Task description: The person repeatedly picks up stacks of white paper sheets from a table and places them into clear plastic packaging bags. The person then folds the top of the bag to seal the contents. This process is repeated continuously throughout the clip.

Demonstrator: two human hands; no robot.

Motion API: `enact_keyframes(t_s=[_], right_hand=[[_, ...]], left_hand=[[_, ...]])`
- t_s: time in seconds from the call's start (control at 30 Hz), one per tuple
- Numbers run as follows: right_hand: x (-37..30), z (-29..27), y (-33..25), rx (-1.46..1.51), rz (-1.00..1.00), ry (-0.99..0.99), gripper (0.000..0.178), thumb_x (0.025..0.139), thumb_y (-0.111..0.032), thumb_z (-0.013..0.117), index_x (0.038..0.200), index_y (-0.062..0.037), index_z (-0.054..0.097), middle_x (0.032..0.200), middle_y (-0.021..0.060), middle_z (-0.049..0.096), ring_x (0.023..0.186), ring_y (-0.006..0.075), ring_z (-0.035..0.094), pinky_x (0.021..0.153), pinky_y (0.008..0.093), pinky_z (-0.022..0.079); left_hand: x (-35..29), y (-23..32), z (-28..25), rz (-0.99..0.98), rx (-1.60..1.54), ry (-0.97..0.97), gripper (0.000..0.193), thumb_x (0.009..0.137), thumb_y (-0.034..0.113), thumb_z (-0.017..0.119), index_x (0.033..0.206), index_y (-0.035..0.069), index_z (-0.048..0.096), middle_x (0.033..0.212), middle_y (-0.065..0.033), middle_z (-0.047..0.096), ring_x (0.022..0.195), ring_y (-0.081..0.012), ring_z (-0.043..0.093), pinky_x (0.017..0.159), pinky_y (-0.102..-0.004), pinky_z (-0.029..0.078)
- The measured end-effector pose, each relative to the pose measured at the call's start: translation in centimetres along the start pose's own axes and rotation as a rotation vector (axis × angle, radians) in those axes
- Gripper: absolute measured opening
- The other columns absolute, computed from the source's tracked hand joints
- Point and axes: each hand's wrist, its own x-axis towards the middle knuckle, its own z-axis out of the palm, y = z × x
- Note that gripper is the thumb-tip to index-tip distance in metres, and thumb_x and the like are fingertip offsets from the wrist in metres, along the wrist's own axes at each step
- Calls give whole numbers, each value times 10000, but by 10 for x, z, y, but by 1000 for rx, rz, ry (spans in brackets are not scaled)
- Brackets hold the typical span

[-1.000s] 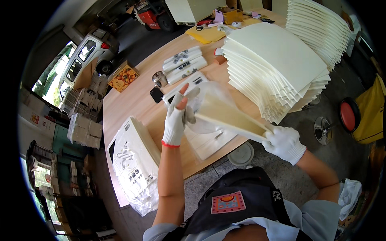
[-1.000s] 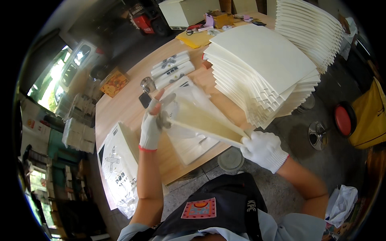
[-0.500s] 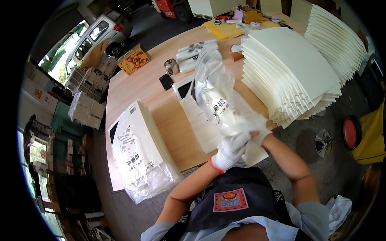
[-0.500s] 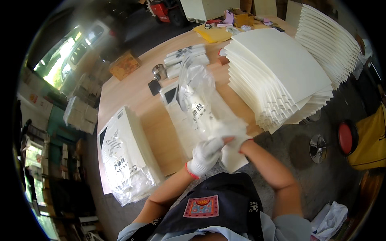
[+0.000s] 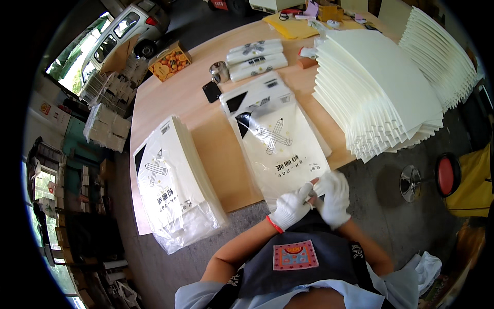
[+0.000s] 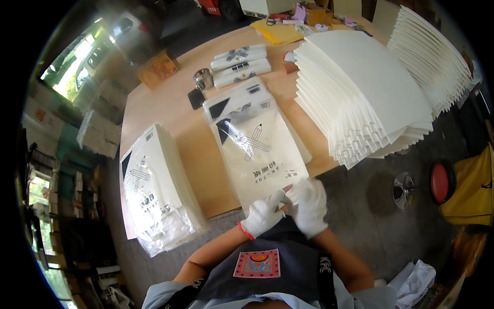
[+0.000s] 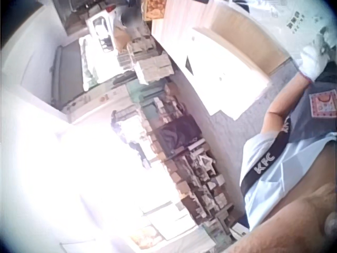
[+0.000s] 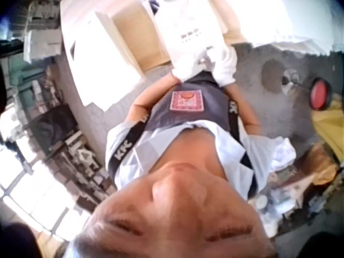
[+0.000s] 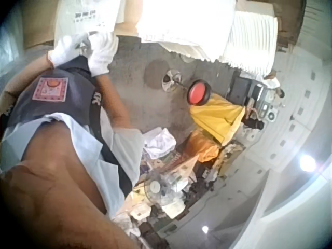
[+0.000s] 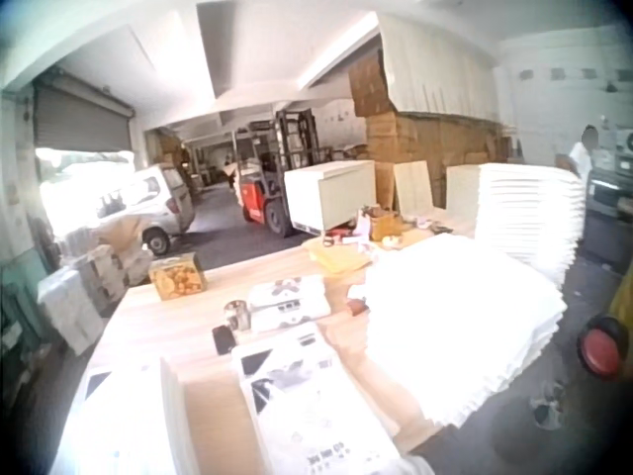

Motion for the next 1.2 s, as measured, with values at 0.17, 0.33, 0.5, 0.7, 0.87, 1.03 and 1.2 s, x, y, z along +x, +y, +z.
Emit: enact_keyframes(t_s=[0.17,0.33,0.5,0.7,0.87,1.03,1.2], right_hand=[[-13,8,46,-207,257,-419,196,841,-286,530,805,-95,559,568,115,584,514,316,582,514,459,453],[-27,-33,31,-140,188,-674,230,845,-286,490,769,-85,575,560,137,583,524,312,598,506,453,463],[-37,-75,12,-83,129,-1178,360,874,-344,378,787,-114,640,689,141,643,642,338,633,593,468,486],[6,-53,48,448,390,-1289,433,891,-455,402,851,-133,688,737,104,664,666,264,647,631,413,497],[-12,21,92,344,652,-962,416,884,-371,570,1090,-14,627,942,126,672,858,137,633,753,268,481],[-45,107,57,1499,1160,-406,351,873,-211,622,1123,34,593,1057,71,631,937,130,583,811,276,462],[-4,130,33,1398,1138,-336,354,879,-256,601,1086,31,601,992,72,636,907,135,575,815,270,446]], left_hand=[[-51,-77,0,170,330,298,413,644,53,658,1042,105,558,823,-97,590,825,-293,583,695,-416,465],[-101,-85,-17,-224,81,415,170,620,7,652,725,76,536,710,-82,528,676,-281,535,590,-380,432],[-135,-36,-36,-211,-180,172,187,691,19,660,684,59,477,704,-93,536,569,-256,531,513,-349,430],[-109,-40,-39,-218,-49,326,215,689,3,660,680,65,455,643,-92,463,538,-274,506,496,-347,419],[-88,-52,-40,-156,11,546,242,664,-43,650,668,59,431,644,-93,463,545,-269,499,504,-342,406],[-128,-101,-44,-562,-44,630,171,693,-49,579,714,58,448,632,-47,485,563,-159,525,515,-307,434],[-176,-114,10,-861,-619,413,67,812,96,526,842,40,503,706,-60,575,635,-134,582,621,-309,515]])
